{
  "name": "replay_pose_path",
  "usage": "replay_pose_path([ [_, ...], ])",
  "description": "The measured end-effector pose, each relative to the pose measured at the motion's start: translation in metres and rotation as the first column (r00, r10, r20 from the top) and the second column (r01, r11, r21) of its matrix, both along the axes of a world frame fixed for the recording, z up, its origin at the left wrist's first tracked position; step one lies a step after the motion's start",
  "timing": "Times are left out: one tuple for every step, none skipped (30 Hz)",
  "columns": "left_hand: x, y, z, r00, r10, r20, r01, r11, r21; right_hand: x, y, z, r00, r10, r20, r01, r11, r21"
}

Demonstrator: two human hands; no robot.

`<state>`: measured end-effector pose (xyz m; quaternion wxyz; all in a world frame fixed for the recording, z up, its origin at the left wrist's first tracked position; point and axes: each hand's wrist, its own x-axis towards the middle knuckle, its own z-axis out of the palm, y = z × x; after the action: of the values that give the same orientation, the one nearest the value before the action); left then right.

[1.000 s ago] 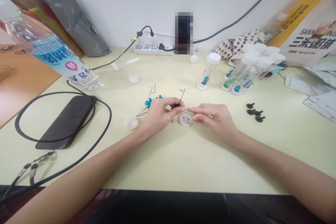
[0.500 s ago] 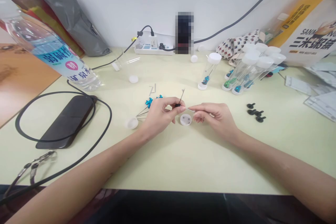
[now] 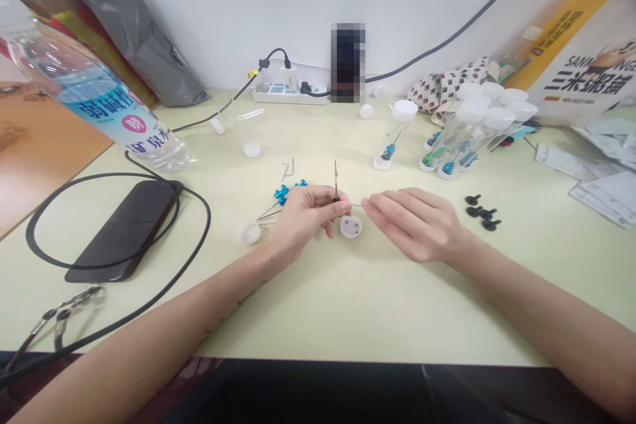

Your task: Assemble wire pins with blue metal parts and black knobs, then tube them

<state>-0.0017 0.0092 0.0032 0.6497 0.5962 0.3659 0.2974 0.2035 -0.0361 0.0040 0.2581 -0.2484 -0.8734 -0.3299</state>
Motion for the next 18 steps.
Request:
replay_pose_path([
  [0.0002, -0.0006, -0.0006, 1.0, -0.008, 0.004, 0.008, 1.0, -0.009, 0.0008, 0.0002, 0.0004, 1.0, 0.011, 0.011, -0.011, 1.0, -0.007],
  [0.0005, -0.0011, -0.0011, 1.0, -0.014, 0.006, 0.014, 1.0, -0.019, 0.0015, 0.0001, 0.0007, 1.0, 0.022, 0.017, -0.021, 1.0, -0.01],
  [0.0007, -0.0015, -0.0014, 1.0, -0.02, 0.008, 0.02, 0.999, -0.024, 0.0022, -0.0001, 0.0008, 0.999, 0.03, 0.019, -0.029, 1.0, -0.01],
  [0.0009, -0.0017, -0.0016, 1.0, -0.027, 0.011, 0.027, 0.999, -0.024, 0.0028, -0.0003, 0.0009, 0.999, 0.035, 0.021, -0.035, 0.999, -0.007],
  [0.0009, -0.0018, -0.0018, 0.999, -0.032, 0.013, 0.032, 0.999, -0.018, 0.0033, -0.0004, 0.0008, 0.999, 0.038, 0.021, -0.038, 0.999, 0.0],
  [0.0008, -0.0016, -0.002, 0.999, -0.038, 0.01, 0.038, 0.999, -0.009, 0.0038, -0.0005, 0.0007, 0.999, 0.037, 0.021, -0.038, 0.999, 0.007],
  [0.0006, -0.0013, -0.0023, 0.999, -0.042, 0.001, 0.042, 0.999, 0.003, 0.0043, -0.0003, 0.0005, 0.999, 0.036, 0.02, -0.036, 0.999, 0.015],
  [0.0002, -0.0008, -0.0028, 0.999, -0.044, -0.011, 0.044, 0.999, 0.015, 0.0047, -0.0001, 0.0002, 0.999, 0.034, 0.021, -0.034, 0.999, 0.02],
  [-0.0003, -0.0003, -0.0033, 0.999, -0.044, -0.025, 0.045, 0.999, 0.027, 0.0052, 0.0003, -0.0002, 0.999, 0.031, 0.02, -0.032, 0.999, 0.022],
  [-0.0008, 0.0003, -0.0038, 0.998, -0.045, -0.042, 0.047, 0.998, 0.039, 0.0056, 0.0007, -0.0006, 0.999, 0.028, 0.016, -0.028, 0.999, 0.022],
  [-0.0013, 0.0007, -0.0043, 0.997, -0.045, -0.058, 0.048, 0.997, 0.055, 0.0059, 0.001, -0.001, 1.0, 0.024, 0.009, -0.024, 1.0, 0.018],
  [-0.0017, 0.0011, -0.0045, 0.997, -0.042, -0.069, 0.047, 0.996, 0.071, 0.0062, 0.0013, -0.0015, 1.0, 0.02, 0.0, -0.02, 1.0, 0.015],
  [-0.0021, 0.0012, -0.0045, 0.996, -0.038, -0.076, 0.045, 0.995, 0.089, 0.0063, 0.0014, -0.0019, 1.0, 0.017, -0.007, -0.017, 1.0, 0.012],
  [-0.0023, 0.0012, -0.0043, 0.996, -0.033, -0.086, 0.042, 0.994, 0.105, 0.0064, 0.0015, -0.0022, 1.0, 0.014, -0.014, -0.014, 1.0, 0.011],
  [-0.0023, 0.001, -0.0038, 0.995, -0.028, -0.097, 0.04, 0.992, 0.12, 0.0063, 0.0014, -0.0026, 1.0, 0.013, -0.02, -0.013, 1.0, 0.01],
  [-0.0022, 0.0007, -0.0032, 0.994, -0.021, -0.109, 0.036, 0.99, 0.134, 0.0062, 0.0012, -0.0029, 1.0, 0.013, -0.023, -0.013, 1.0, 0.007],
  [-0.002, 0.0003, -0.0026, 0.993, -0.016, -0.121, 0.033, 0.989, 0.146, 0.006, 0.001, -0.0032, 1.0, 0.014, -0.028, -0.014, 1.0, 0.003],
  [-0.0017, -0.0001, -0.0021, 0.991, -0.014, -0.133, 0.034, 0.987, 0.154, 0.0057, 0.0006, -0.0033, 0.999, 0.014, -0.033, -0.014, 1.0, -0.003],
])
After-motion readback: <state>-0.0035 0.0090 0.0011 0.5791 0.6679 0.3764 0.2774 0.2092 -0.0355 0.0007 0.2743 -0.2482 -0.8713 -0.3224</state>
